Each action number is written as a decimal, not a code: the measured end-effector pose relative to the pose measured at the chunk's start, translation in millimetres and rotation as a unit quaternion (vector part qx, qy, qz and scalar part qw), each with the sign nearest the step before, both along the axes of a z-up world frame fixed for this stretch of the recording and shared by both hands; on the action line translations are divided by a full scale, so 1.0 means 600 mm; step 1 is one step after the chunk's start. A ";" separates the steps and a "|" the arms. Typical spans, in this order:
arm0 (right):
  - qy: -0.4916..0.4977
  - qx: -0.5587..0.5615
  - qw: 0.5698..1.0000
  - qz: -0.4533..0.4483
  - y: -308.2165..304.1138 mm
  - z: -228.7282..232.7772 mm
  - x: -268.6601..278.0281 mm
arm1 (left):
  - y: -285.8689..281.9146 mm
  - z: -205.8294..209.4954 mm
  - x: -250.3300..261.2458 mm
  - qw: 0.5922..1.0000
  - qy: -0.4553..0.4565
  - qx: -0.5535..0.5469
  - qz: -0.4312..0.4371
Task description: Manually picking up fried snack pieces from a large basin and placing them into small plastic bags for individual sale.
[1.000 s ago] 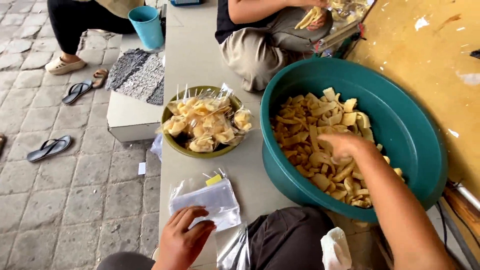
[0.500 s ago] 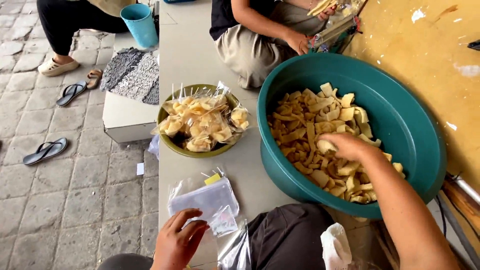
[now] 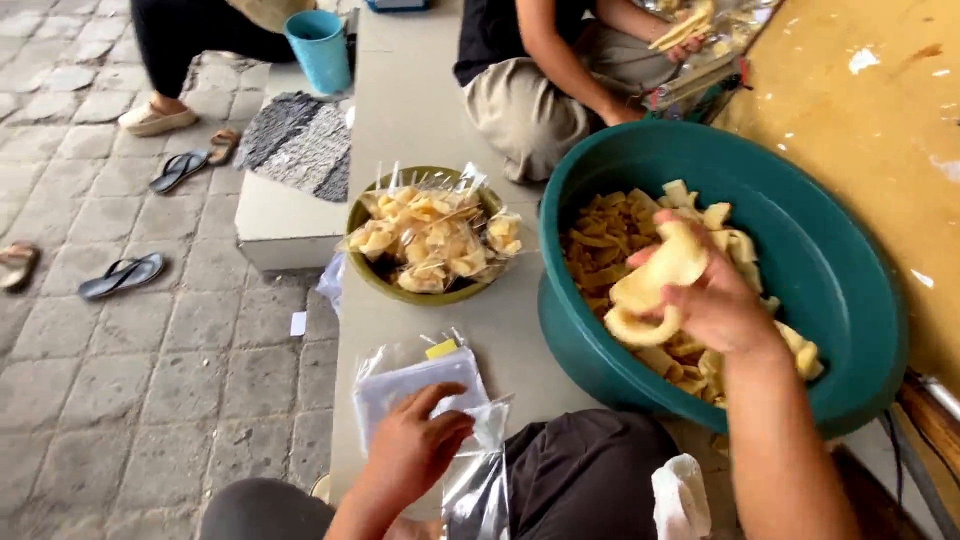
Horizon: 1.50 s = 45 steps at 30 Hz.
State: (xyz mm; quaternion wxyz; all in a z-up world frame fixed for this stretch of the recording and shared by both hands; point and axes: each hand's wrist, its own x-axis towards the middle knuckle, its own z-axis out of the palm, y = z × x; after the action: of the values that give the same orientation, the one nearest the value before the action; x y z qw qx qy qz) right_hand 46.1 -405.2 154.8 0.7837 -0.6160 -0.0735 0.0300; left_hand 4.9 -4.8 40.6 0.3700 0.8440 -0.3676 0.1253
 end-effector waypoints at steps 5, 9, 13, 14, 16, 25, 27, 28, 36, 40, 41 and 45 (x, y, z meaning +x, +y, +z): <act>0.003 -0.015 0.992 0.122 0.199 -0.024 -0.021 | -0.028 0.036 -0.003 0.999 0.021 0.033 -0.027; 0.075 -0.126 0.979 0.144 0.257 -0.038 -0.018 | -0.021 0.038 -0.008 0.998 0.054 0.029 -0.013; 0.113 -0.230 0.958 0.132 0.287 -0.019 -0.023 | -0.006 0.041 -0.011 0.990 0.138 -0.003 -0.024; 0.114 -0.231 0.957 0.133 0.285 -0.026 -0.022 | -0.005 0.039 -0.011 0.990 0.139 -0.004 -0.023; 0.072 -0.155 0.967 0.187 0.277 -0.040 -0.020 | -0.006 0.035 -0.011 0.990 0.141 -0.017 -0.021; 0.079 -0.139 0.972 0.175 0.279 -0.045 -0.020 | -0.016 0.047 -0.013 0.992 0.120 -0.039 -0.033; 0.087 -0.129 0.974 0.163 0.278 -0.045 -0.018 | -0.017 0.041 -0.012 0.993 0.113 -0.032 -0.027; 0.096 -0.119 0.977 0.151 0.278 -0.045 -0.017 | -0.016 0.037 -0.013 0.994 0.106 -0.024 -0.021; 0.025 -0.363 0.925 0.111 0.293 0.002 -0.037 | -0.009 0.040 -0.011 0.990 0.127 -0.052 -0.026; -0.047 -0.468 0.866 0.172 0.283 0.000 -0.041 | -0.005 0.046 -0.011 0.974 0.186 -0.105 -0.071; -0.046 -0.467 0.866 0.171 0.286 -0.004 -0.041 | -0.006 0.051 -0.011 0.974 0.188 -0.104 -0.073; -0.123 -0.440 0.863 0.216 0.291 -0.009 -0.042 | -0.007 0.064 -0.008 0.968 0.198 -0.122 -0.092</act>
State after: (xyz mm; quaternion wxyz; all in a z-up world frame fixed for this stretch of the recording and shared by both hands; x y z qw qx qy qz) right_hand 21.1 -230.9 149.2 0.3892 -0.8644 -0.2795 0.1524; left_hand 0.2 -9.1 79.2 0.5451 0.7633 -0.3450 -0.0348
